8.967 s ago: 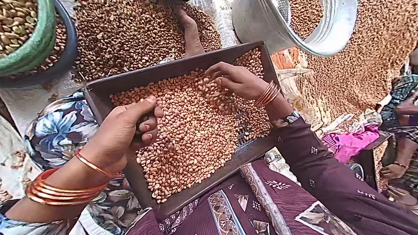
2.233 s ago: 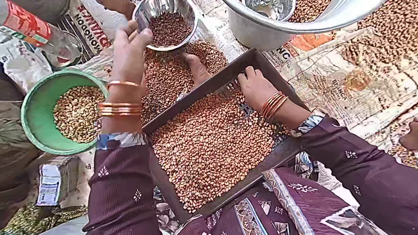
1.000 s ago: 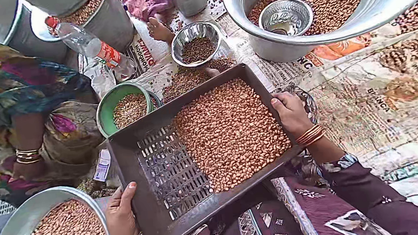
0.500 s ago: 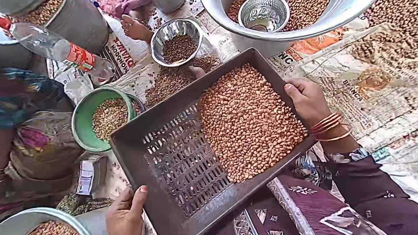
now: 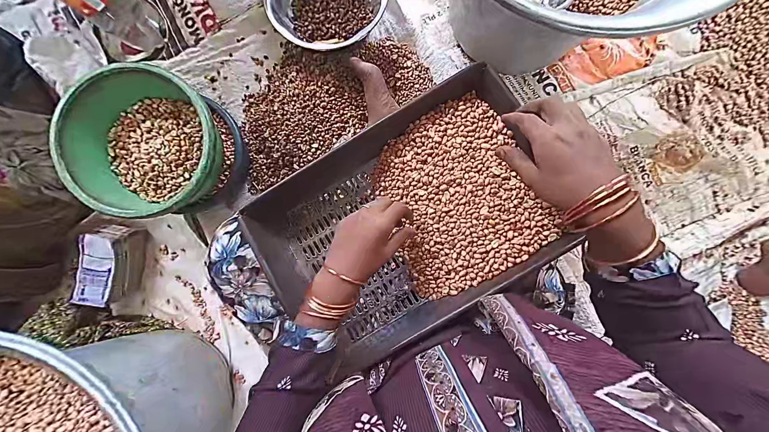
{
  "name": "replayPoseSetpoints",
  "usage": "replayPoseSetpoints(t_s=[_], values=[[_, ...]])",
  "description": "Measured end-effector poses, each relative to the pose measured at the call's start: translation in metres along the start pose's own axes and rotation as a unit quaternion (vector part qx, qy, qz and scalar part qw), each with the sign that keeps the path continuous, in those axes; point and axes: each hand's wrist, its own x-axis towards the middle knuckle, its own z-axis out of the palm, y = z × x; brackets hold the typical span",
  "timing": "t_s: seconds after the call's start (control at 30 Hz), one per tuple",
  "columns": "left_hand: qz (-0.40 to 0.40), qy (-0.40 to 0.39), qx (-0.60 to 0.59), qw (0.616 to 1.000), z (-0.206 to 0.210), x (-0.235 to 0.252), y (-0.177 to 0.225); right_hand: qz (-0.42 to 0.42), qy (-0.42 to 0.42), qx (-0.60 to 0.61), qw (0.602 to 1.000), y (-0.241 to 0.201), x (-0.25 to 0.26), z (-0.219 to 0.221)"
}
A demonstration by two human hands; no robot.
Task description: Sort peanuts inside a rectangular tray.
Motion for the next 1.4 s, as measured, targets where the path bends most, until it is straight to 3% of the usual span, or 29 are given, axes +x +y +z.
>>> replayPoseSetpoints(t_s=[0.13, 0.27, 0.37, 0.5, 0.6, 0.7, 0.8, 0.9, 1.03, 1.13, 1.2, 1.4], values=[[0.026, 0.025, 0.021, 0.999, 0.038, 0.012, -0.002, -0.056, -0.027, 0.031, 0.998, -0.005, 0.005, -0.009], [0.003, 0.057, -0.012, 0.998, 0.044, 0.006, -0.006, -0.098, -0.049, 0.006, 0.994, -0.003, 0.025, -0.016], [-0.082, 0.07, -0.151, 0.983, 0.035, 0.008, -0.008, -0.141, -0.092, -0.001, 0.986, -0.009, 0.05, -0.014], [-0.187, 0.075, -0.382, 0.902, 0.007, 0.024, -0.007, -0.148, -0.194, -0.059, 0.968, -0.01, 0.083, 0.006], [-0.193, 0.074, -0.289, 0.935, -0.011, 0.037, -0.003, -0.13, -0.213, -0.067, 0.966, -0.006, 0.095, 0.015], [-0.1, 0.07, -0.124, 0.985, -0.012, 0.059, -0.007, -0.114, -0.227, -0.058, 0.966, -0.005, 0.098, 0.015], [-0.027, 0.065, -0.079, 0.994, 0.003, 0.091, -0.018, -0.097, -0.205, -0.021, 0.974, 0.0, 0.096, 0.012], [0.004, 0.055, -0.028, 0.998, 0.007, 0.091, -0.013, -0.114, -0.178, 0.029, 0.977, 0.009, 0.093, 0.009], [-0.001, 0.082, -0.058, 0.995, 0.01, 0.086, -0.014, -0.202, -0.176, 0.102, 0.958, 0.021, 0.091, 0.017], [-0.11, 0.103, -0.221, 0.963, 0.003, 0.086, -0.017, -0.195, -0.207, 0.088, 0.955, 0.019, 0.094, 0.021], [-0.135, 0.091, -0.266, 0.95, -0.002, 0.089, -0.019, -0.188, -0.209, 0.077, 0.956, 0.018, 0.095, 0.022], [-0.024, 0.049, -0.064, 0.996, 0.012, 0.089, -0.025, -0.196, -0.205, 0.082, 0.955, 0.019, 0.099, 0.024]])
